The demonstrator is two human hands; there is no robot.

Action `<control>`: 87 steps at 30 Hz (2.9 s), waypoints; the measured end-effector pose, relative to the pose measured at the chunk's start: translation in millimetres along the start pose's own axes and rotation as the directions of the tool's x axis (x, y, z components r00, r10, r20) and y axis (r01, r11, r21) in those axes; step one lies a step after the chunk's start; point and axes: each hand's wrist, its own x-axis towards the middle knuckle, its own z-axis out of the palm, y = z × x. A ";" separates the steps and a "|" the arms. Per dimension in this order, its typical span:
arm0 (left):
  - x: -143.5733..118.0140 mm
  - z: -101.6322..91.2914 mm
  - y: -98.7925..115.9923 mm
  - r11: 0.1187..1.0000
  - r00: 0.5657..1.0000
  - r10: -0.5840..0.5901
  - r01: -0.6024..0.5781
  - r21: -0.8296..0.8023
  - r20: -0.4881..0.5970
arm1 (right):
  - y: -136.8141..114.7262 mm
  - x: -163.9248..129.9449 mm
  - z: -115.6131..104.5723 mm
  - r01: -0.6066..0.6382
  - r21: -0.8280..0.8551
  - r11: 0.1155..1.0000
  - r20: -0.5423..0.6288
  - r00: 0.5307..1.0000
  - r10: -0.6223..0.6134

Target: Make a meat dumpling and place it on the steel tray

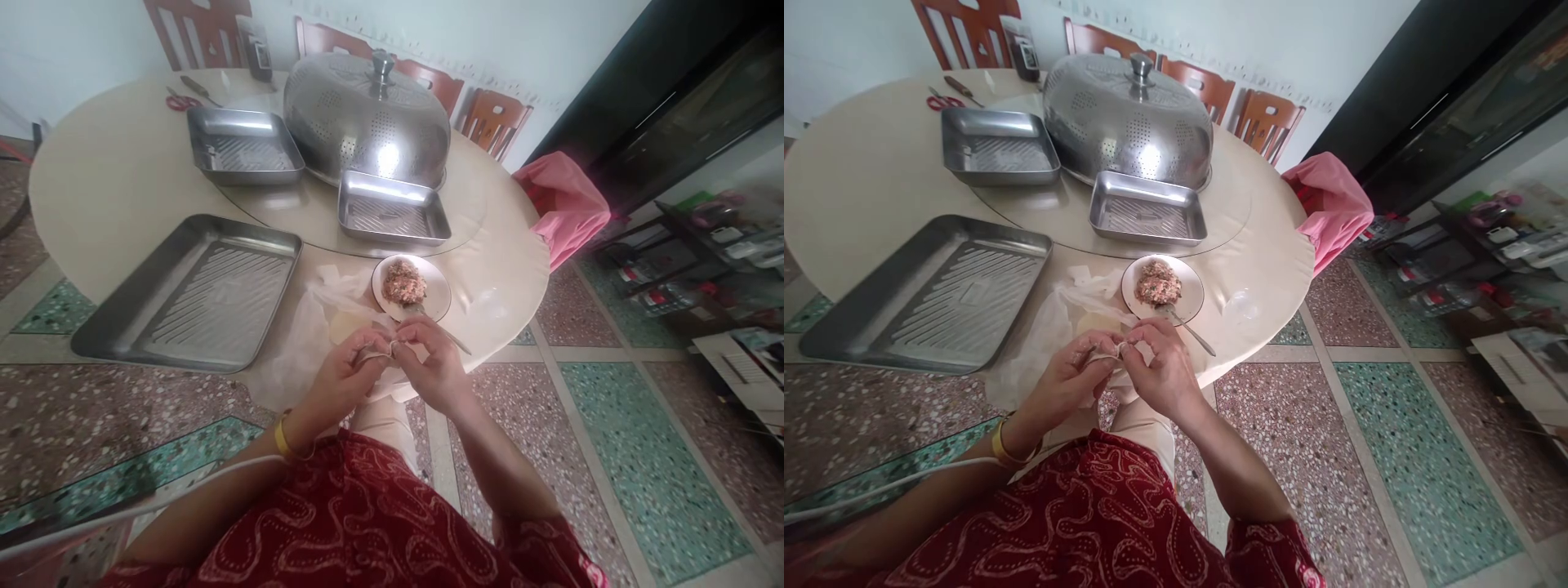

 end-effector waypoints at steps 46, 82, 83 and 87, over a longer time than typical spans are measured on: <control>1.1 3.7 14.6 0.986 0.986 -0.167 0.167 -0.004 -0.027 | 7.6 -18.2 12.1 0.347 -0.338 0.875 -0.143 0.900 -0.413; 5.9 9.2 10.5 0.981 0.989 -0.126 0.114 0.159 0.071 | 0.7 -23.1 -11.2 0.076 -0.071 0.995 -0.080 0.993 -0.082; 5.6 9.2 10.7 0.980 0.988 -0.135 0.124 0.153 0.068 | 1.8 -24.3 -10.9 0.103 -0.093 0.990 -0.085 0.990 -0.111; 5.3 10.2 11.9 0.978 0.981 -0.183 0.174 0.111 0.071 | 7.0 -29.7 -9.9 0.185 -0.197 0.963 -0.097 0.973 -0.207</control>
